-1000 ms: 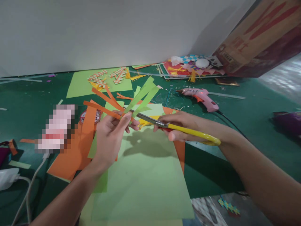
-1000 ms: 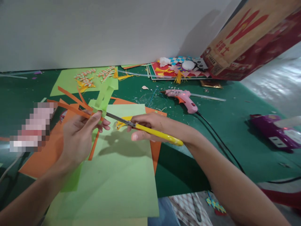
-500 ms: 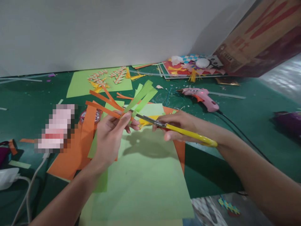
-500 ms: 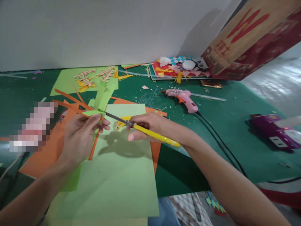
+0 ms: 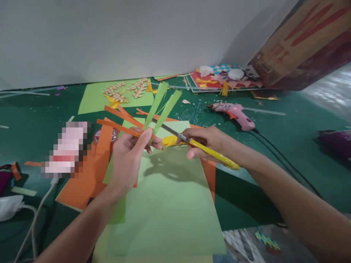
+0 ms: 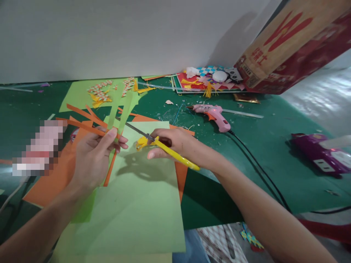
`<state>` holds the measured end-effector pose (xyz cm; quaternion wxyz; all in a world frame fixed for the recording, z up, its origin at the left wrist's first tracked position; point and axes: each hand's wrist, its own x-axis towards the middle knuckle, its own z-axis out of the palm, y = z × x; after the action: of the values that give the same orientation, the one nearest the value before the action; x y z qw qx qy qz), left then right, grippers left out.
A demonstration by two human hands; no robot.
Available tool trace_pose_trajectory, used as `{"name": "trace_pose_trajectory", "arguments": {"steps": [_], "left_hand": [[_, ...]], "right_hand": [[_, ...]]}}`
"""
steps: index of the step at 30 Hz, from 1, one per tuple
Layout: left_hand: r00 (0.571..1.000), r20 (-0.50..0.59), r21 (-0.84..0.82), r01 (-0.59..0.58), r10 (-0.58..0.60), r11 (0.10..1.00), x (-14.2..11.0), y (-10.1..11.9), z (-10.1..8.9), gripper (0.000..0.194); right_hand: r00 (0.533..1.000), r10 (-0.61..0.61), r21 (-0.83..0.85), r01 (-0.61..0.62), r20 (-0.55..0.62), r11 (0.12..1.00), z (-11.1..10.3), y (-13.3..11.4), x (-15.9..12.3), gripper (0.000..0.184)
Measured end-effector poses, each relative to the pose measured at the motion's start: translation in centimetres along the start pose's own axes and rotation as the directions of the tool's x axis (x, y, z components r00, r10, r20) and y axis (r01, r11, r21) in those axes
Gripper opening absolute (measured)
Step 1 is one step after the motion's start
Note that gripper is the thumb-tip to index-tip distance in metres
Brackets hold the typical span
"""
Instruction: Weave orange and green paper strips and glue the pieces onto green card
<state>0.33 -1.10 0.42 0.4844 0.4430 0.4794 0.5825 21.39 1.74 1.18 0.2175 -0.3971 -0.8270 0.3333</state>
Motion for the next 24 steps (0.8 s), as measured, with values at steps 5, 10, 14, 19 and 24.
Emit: {"name": "trace_pose_trajectory", "arguments": {"steps": [5, 10, 14, 19, 24], "left_hand": [[1.000, 0.014, 0.011, -0.001, 0.001, 1.000, 0.1, 0.0, -0.1, 0.018], [1.000, 0.031, 0.005, 0.002, -0.002, 1.000, 0.2, -0.2, -0.2, 0.021], [0.998, 0.050, 0.068, 0.020, -0.024, 0.997, 0.3, 0.1, 0.1, 0.023], [0.987, 0.110, 0.208, 0.094, -0.118, 0.974, -0.1, 1.3, 0.7, 0.020], [0.981, 0.159, 0.250, 0.069, -0.111, 0.966, -0.5, 1.6, 0.7, 0.018]], "right_hand": [[0.999, 0.012, 0.157, -0.004, -0.048, 0.988, -0.7, 1.0, -0.4, 0.067], [0.990, 0.142, 0.580, -0.121, 0.009, 0.806, -0.4, 0.6, -0.5, 0.064], [0.979, 0.203, 0.718, -0.119, -0.033, 0.686, -0.1, 0.2, 0.0, 0.061], [0.965, 0.214, 0.700, -0.046, -0.153, 0.712, 0.0, -0.4, 0.2, 0.028], [0.946, 0.236, 0.729, 0.002, -0.223, 0.684, 0.7, -0.7, 0.4, 0.025]]}}
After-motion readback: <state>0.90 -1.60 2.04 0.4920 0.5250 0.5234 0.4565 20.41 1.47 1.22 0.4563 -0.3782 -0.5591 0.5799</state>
